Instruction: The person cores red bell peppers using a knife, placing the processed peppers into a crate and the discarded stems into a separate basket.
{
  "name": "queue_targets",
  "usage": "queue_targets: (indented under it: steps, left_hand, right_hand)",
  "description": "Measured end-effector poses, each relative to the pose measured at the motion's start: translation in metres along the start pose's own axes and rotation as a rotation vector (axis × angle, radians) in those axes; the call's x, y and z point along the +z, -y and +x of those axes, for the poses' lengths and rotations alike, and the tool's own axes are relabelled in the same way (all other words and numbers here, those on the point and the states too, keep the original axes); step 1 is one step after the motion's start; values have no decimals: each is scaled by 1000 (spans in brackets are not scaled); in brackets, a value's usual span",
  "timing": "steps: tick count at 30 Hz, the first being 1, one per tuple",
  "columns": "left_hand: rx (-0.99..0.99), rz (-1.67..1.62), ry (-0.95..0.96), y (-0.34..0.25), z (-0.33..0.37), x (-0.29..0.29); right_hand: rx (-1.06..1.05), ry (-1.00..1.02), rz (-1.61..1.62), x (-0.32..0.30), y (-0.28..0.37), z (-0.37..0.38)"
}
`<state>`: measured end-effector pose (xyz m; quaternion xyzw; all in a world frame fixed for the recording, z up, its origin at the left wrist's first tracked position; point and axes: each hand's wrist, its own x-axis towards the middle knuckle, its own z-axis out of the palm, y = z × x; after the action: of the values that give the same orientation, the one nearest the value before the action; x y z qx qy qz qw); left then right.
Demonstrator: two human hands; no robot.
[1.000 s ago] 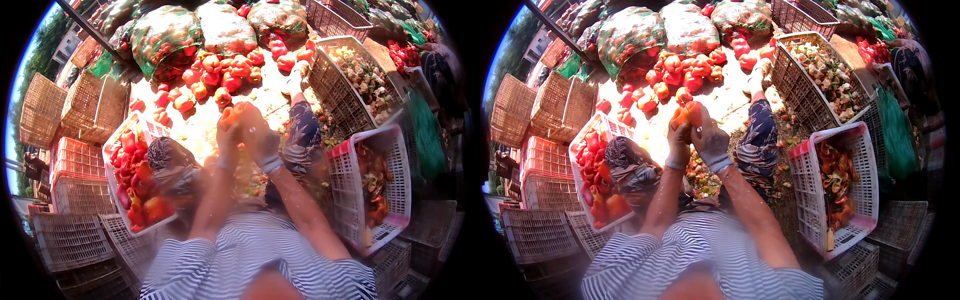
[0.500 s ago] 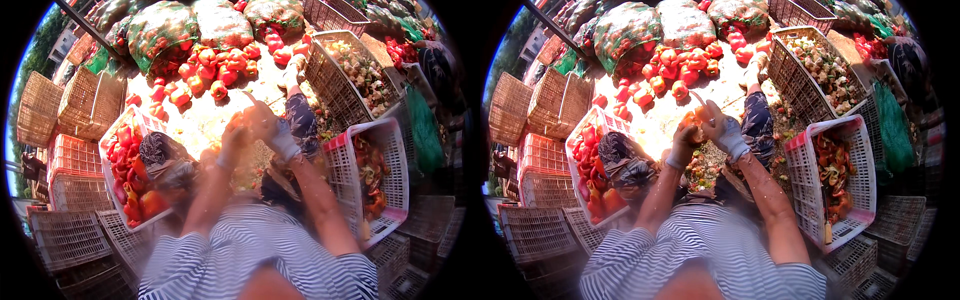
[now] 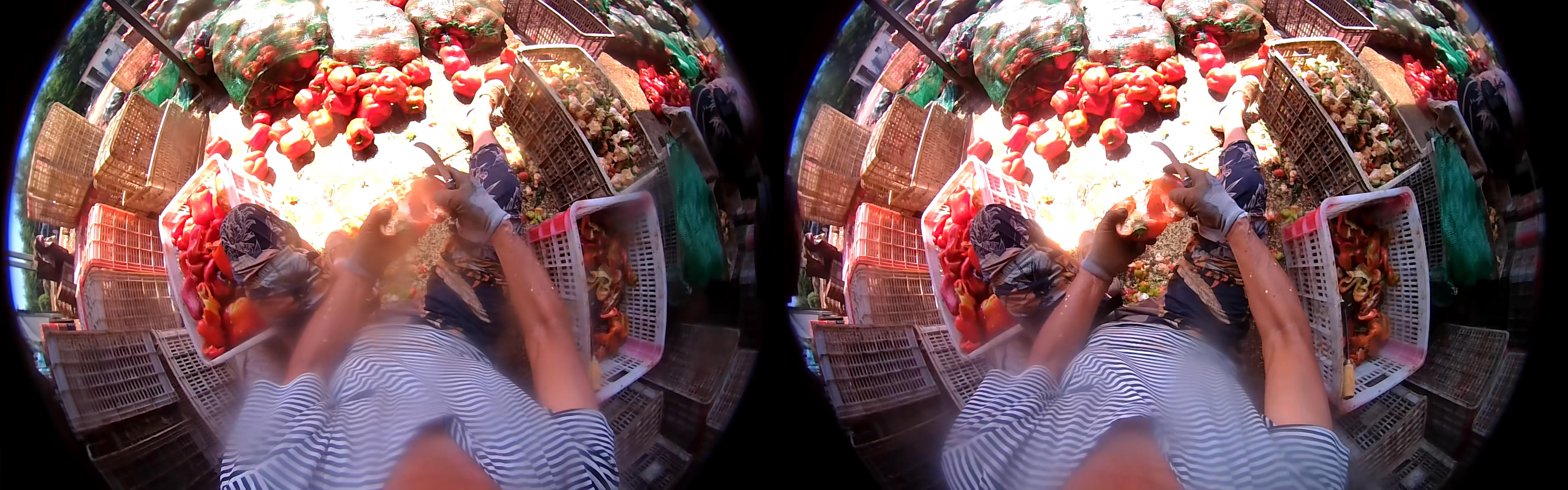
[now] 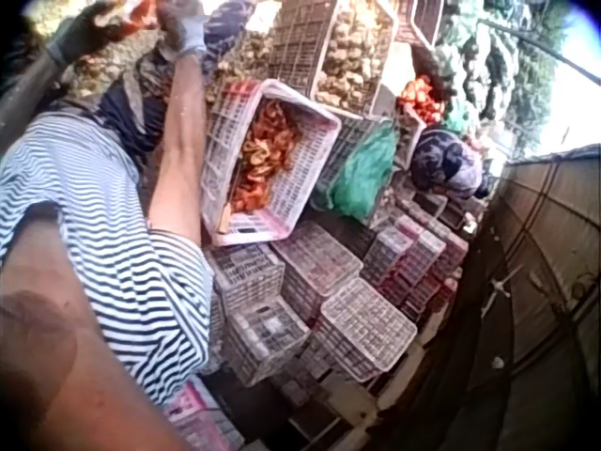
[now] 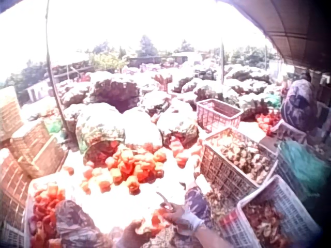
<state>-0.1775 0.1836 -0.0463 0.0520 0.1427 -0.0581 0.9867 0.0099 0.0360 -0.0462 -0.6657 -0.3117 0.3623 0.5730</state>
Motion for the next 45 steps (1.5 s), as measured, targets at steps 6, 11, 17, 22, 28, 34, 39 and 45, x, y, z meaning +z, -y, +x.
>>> queue_targets:
  steps: [6, 11, 17, 22, 28, 34, 39, 45]
  left_hand:
    - [130, 180, -167, -6, 0, -18]
    - [7, -134, -71, -17, 12, -44]
    - [201, 603, -84, -2, 2, -9]
    - [144, 503, -85, 8, 0, 0]
    - [319, 745, -245, 8, 5, -34]
    - [224, 630, -309, 6, 13, -35]
    - [188, 444, -298, 5, 15, -31]
    - [375, 523, -322, 5, 28, -7]
  right_hand:
    - [-7, -83, -956, 27, 26, -7]
    - [-394, -93, -948, 55, 57, -27]
    - [-141, 129, -721, 63, 46, -38]
    - [-57, 229, -594, 59, 42, -37]
    - [30, 309, -124, 56, 42, -48]
    - [192, 198, 343, 72, 30, -62]
    - [150, -72, -146, 85, 33, -67]
    - [24, -324, 405, 95, 22, -50]
